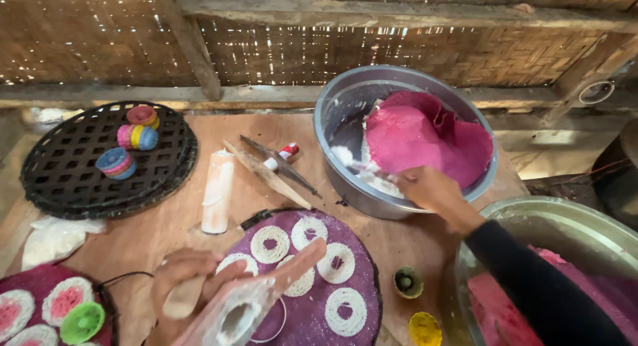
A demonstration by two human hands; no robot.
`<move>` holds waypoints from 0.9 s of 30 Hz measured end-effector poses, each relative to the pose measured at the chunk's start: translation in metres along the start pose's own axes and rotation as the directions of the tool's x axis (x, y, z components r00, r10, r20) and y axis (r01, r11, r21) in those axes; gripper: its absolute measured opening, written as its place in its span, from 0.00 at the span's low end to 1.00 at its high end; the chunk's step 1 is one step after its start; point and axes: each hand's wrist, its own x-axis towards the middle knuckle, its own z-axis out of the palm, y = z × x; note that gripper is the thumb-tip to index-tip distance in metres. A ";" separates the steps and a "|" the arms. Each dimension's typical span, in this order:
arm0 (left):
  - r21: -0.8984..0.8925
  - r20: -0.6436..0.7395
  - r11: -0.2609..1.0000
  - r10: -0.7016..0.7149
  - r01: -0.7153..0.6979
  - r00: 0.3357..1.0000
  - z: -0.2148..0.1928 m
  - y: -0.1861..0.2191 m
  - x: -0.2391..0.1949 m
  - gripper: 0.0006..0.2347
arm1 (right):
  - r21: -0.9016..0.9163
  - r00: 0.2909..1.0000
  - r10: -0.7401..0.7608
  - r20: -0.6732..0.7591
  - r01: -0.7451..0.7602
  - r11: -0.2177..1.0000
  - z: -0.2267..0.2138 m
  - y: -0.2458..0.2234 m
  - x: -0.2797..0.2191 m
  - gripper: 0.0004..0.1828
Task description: The person shapes and treats colorful dough using wooden tools, transfers items between containers, and applies a white substance to circular dough pieces on a purple work surface.
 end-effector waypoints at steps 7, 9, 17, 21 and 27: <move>-0.332 0.009 0.700 -0.669 0.633 0.744 0.009 0.005 0.007 0.18 | -0.042 0.881 -0.285 -0.379 0.291 0.956 -0.033 0.011 -0.055 0.19; -0.350 -0.012 0.674 -0.698 0.650 0.716 0.014 0.002 0.016 0.19 | 0.279 0.944 -0.257 -0.205 0.308 0.910 -0.043 0.007 -0.079 0.17; -0.486 -0.027 0.672 -0.650 0.559 0.759 0.016 -0.002 0.044 0.27 | 0.691 0.984 -0.171 -0.058 0.163 0.704 -0.027 -0.021 -0.181 0.19; -0.216 -0.182 0.789 -0.612 0.576 0.770 0.004 0.007 0.045 0.30 | 0.738 0.956 -0.275 0.100 0.114 0.666 0.005 -0.030 -0.197 0.20; -0.103 -0.079 0.790 -0.613 0.605 0.786 -0.049 0.002 0.048 0.14 | 0.501 0.928 -0.133 0.348 -0.064 0.863 -0.028 -0.057 -0.200 0.20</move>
